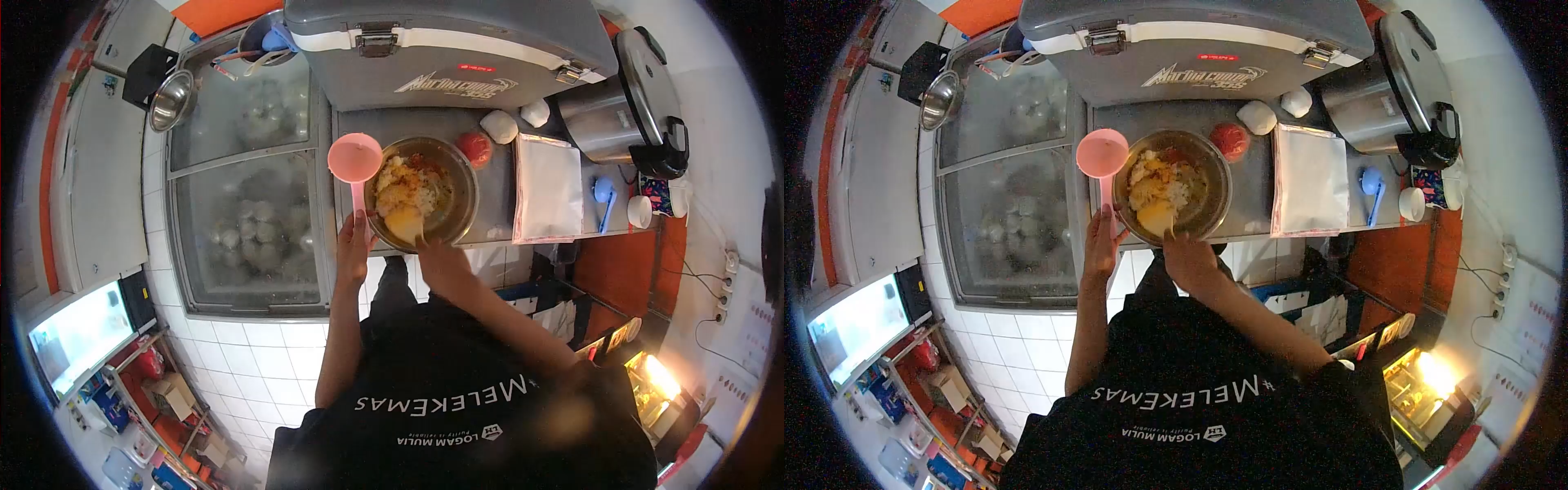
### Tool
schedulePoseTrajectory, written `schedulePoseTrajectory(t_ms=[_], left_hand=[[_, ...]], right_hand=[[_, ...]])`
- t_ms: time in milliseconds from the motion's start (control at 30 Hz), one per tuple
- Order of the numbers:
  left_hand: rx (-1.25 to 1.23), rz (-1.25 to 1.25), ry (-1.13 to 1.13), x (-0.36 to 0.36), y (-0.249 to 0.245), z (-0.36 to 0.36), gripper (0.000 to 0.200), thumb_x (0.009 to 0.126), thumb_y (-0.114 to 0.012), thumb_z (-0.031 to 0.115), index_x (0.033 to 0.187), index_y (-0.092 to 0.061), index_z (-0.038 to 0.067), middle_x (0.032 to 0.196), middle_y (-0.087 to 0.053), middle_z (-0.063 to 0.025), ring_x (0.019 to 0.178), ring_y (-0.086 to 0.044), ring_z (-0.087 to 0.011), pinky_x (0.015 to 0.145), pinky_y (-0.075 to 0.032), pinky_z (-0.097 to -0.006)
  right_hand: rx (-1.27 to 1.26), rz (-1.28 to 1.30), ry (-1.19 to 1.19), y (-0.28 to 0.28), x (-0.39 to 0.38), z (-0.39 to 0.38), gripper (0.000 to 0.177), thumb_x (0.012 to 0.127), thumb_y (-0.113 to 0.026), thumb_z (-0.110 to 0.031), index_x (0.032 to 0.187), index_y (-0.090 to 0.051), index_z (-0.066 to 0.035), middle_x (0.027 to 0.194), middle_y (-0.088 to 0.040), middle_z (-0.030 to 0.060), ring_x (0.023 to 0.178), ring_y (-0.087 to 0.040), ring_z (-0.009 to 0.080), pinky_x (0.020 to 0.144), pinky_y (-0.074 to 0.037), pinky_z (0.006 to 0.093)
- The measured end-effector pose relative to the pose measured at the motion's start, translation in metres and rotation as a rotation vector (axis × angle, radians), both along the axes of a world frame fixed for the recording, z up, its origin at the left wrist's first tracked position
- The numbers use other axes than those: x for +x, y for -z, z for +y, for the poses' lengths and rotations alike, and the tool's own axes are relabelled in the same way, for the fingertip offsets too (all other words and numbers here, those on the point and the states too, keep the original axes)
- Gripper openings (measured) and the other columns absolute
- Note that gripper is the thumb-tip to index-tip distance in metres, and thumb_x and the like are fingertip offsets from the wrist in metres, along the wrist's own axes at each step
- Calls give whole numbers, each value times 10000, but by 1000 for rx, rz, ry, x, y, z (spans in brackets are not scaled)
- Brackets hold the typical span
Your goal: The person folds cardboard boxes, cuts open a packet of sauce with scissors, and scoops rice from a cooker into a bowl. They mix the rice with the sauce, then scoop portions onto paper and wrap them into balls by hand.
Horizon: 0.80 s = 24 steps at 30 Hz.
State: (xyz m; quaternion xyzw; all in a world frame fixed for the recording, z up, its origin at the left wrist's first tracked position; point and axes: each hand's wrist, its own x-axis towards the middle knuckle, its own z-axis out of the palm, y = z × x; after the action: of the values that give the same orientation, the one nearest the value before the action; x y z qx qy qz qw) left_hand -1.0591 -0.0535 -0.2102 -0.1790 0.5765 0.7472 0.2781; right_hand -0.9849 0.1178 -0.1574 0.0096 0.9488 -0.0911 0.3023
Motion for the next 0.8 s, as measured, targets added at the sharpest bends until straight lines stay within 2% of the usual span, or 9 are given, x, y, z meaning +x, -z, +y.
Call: schedulePoseTrajectory(t_ms=[100,133,233,267,367,433,600,700,800], left_hand=[[42,4,25,1,7,-3,529,1005,-520,537,1278,-585,89,1293,-575,-51,1247,-521,-182,1060,-419,-484],[59,12,31,0,8,-4,532,1003,-530,529,1301,-576,91,1338,-559,-63,1294,-499,-204,1086,-397,-520],[44,-11,10,0,9,-4,512,1006,-530,520,1285,-585,94,1291,-578,-64,1256,-526,-190,1062,-423,-513],[27,-4,7,0,8,-2,496,1008,-528,521,1258,-594,97,1204,-579,-37,1178,-541,-159,1033,-434,-470],[13,30,23,-1,7,0,478,1011,-527,526,1202,-610,96,972,-557,30,966,-557,-86,939,-457,-365],[47,71,31,-2,10,0,494,1009,-531,530,1199,-609,81,853,-507,55,854,-530,-64,865,-461,-328],[-14,87,-21,2,6,5,479,1023,-520,505,1173,-622,62,777,-442,74,766,-462,-47,781,-435,-293],[-9,70,5,1,7,3,471,1029,-512,496,1163,-631,61,784,-445,72,769,-462,-48,781,-431,-283],[-40,75,-17,-3,-4,9,472,1029,-509,502,1147,-634,62,785,-432,71,759,-450,-46,772,-426,-264]], right_hand=[[-66,125,-179,61,5,18,320,943,-482,-151,1207,-559,12,1022,-664,239,864,-708,370,711,-587,480],[-119,171,-8,36,-14,19,300,933,-486,-154,1166,-585,6,985,-672,234,863,-709,374,721,-589,481],[-122,163,32,-28,-14,25,293,926,-490,-156,1145,-596,8,954,-678,237,869,-708,377,725,-588,487],[-134,-68,10,-41,-15,24,293,920,-509,-167,1123,-605,21,964,-673,251,878,-707,376,727,-587,493],[-91,-42,7,16,-8,20,332,887,-497,-113,1175,-619,-2,974,-694,246,904,-691,421,757,-559,537],[-52,150,171,28,-20,22,287,877,-505,-132,1087,-666,-20,937,-703,227,874,-690,434,760,-554,546],[-82,147,264,-16,-41,94,293,898,-521,-203,925,-697,30,888,-677,286,872,-676,432,787,-538,542],[-215,272,155,39,-70,140,300,903,-532,-202,865,-688,52,847,-666,290,836,-685,409,749,-540,508],[-515,362,219,54,-107,113,287,901,-541,-189,865,-697,49,817,-674,273,807,-695,393,723,-556,476]])
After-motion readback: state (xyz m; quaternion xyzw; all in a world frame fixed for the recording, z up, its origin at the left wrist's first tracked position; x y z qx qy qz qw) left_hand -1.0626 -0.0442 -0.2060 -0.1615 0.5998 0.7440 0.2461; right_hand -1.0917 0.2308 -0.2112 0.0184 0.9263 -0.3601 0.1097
